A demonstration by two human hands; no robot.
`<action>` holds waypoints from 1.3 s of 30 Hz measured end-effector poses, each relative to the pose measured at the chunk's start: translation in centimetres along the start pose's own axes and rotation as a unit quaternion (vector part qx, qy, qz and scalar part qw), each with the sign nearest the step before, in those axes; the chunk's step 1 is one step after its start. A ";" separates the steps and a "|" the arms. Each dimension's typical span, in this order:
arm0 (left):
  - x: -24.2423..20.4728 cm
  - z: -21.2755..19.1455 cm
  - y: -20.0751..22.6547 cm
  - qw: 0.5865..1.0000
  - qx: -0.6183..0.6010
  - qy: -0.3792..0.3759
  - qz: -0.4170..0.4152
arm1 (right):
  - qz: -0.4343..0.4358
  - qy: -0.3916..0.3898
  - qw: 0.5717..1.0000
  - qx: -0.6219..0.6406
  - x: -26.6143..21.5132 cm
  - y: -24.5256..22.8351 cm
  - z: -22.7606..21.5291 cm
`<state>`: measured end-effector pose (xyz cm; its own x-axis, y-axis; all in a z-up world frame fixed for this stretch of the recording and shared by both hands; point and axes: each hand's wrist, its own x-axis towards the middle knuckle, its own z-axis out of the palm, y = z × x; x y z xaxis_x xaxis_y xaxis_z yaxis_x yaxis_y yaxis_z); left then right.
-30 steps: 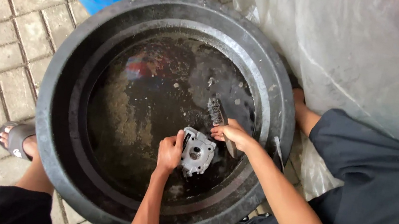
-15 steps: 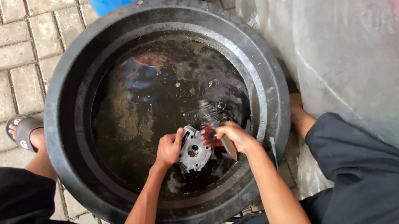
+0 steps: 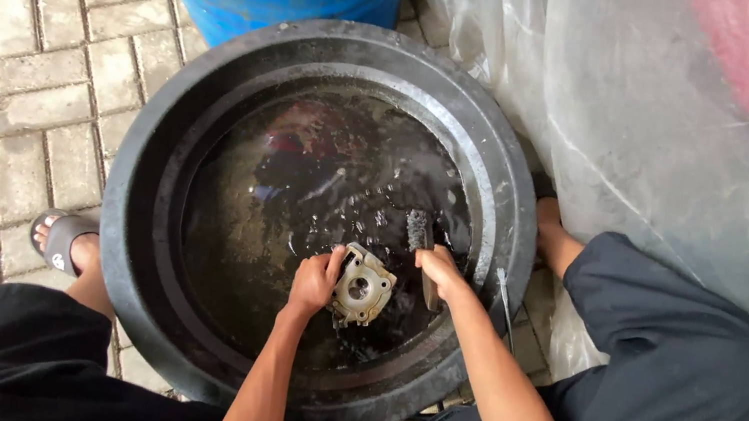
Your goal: Cleaning a metal engine component in a basin of solvent using a brush to remove grease and debris.
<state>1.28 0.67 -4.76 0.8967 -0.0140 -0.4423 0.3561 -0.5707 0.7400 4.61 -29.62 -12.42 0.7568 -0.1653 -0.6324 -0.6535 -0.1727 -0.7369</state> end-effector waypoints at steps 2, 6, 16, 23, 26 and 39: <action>-0.4 -0.3 0.3 1.000 0.003 -0.001 0.001 | 0.028 -0.043 0.995 0.086 -3.0 -3.6 1.4; -1.9 -1.8 2.8 1.000 0.020 -0.007 -0.008 | 0.049 -0.239 0.944 0.223 -11.7 -12.4 1.7; -3.4 -2.5 5.5 0.993 0.115 -0.003 -0.038 | -0.048 -0.099 0.972 0.206 1.0 -1.0 1.7; -2.3 -1.7 4.9 0.992 0.124 0.005 -0.035 | 0.059 -0.115 0.969 0.209 -5.0 -5.4 0.5; -2.9 -1.8 4.8 0.992 0.123 -0.006 -0.030 | 0.079 -0.281 0.931 0.222 -12.2 -13.6 1.3; -5.7 -2.8 7.0 0.979 0.165 0.001 0.119 | -0.039 0.055 0.993 -0.098 -0.8 -0.9 -0.3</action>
<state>-0.55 -0.94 4.37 0.9446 -0.1779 -0.2757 0.0327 -0.7851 0.6185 4.53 -29.62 -11.20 0.8060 -0.2471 -0.5378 -0.5914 -0.3727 -0.7151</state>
